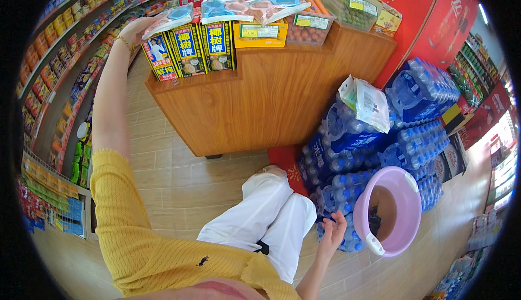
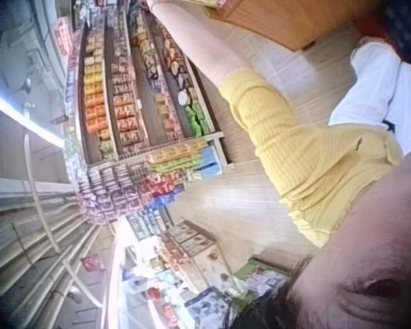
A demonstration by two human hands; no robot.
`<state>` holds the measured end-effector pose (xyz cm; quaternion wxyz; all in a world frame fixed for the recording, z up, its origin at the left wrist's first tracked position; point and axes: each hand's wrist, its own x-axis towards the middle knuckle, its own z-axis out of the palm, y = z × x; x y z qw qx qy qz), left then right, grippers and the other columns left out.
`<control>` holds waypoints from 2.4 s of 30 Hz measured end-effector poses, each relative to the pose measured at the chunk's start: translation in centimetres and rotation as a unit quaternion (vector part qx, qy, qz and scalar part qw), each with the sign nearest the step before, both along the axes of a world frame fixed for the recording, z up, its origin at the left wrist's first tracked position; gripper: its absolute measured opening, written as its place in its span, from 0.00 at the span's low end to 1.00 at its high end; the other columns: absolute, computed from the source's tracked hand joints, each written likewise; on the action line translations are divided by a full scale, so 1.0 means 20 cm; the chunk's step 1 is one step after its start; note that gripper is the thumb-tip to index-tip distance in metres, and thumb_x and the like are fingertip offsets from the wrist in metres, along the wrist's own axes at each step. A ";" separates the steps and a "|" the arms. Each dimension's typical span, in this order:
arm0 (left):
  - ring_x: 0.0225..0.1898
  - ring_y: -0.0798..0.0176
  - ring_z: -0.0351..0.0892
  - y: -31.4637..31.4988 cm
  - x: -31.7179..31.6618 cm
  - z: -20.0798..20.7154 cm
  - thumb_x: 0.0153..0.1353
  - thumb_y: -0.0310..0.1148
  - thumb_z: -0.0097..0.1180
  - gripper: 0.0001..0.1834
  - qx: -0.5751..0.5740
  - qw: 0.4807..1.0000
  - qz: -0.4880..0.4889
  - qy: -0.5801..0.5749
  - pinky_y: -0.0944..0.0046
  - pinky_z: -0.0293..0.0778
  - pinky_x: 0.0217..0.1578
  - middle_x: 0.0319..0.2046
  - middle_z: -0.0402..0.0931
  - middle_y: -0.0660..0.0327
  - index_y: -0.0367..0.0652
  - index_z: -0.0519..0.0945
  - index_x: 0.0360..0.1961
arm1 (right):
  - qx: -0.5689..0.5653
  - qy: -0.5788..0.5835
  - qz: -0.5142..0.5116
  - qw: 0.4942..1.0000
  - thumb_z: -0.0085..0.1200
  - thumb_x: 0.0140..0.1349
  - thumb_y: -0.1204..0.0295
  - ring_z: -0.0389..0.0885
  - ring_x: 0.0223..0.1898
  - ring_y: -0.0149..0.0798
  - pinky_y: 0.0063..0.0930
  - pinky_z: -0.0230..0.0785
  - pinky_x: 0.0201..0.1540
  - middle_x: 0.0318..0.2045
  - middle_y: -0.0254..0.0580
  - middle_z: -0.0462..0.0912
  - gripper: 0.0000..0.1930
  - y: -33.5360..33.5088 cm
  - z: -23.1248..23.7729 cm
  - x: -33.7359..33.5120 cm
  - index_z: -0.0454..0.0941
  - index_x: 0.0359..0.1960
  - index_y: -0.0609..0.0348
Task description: The person sits on the floor in a store aisle and wipes a dark handheld object with a white cloth, then places it into a pink basin of water. They handle several packaged items, including a blue and pink plastic tool, and repeatedly wipe the dark object before submerging it in the basin.
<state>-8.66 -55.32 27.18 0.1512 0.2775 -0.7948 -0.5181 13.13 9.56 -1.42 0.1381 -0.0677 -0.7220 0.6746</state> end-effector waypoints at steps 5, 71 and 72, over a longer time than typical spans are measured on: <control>0.42 0.70 0.73 0.18 -0.02 -0.01 0.57 0.54 0.49 0.24 -0.173 0.985 -0.023 0.016 0.67 0.70 0.39 0.40 0.77 0.65 0.48 0.77 0.46 | 0.006 0.013 -0.023 1.000 0.46 0.60 0.78 0.73 0.38 0.30 0.21 0.67 0.41 0.45 0.41 0.70 0.20 0.06 -0.03 0.00 0.63 0.55 0.62; 0.54 0.68 0.64 2.41 0.59 -1.18 0.57 0.29 0.56 0.25 0.510 0.767 -0.336 0.197 0.64 0.58 0.56 0.52 0.66 0.61 0.37 0.62 0.55 | -0.380 0.022 0.165 0.910 0.32 0.66 0.50 0.61 0.59 0.41 0.39 0.52 0.61 0.58 0.40 0.63 0.27 -0.18 0.35 -0.46 0.57 0.61 0.52; 0.53 0.69 0.65 2.40 0.59 -1.18 0.58 0.29 0.55 0.25 0.514 0.761 -0.332 0.215 0.65 0.59 0.56 0.51 0.67 0.61 0.37 0.63 0.55 | -0.346 0.026 0.159 0.924 0.33 0.65 0.50 0.61 0.59 0.40 0.39 0.52 0.61 0.58 0.40 0.63 0.27 -0.17 0.33 -0.47 0.57 0.60 0.53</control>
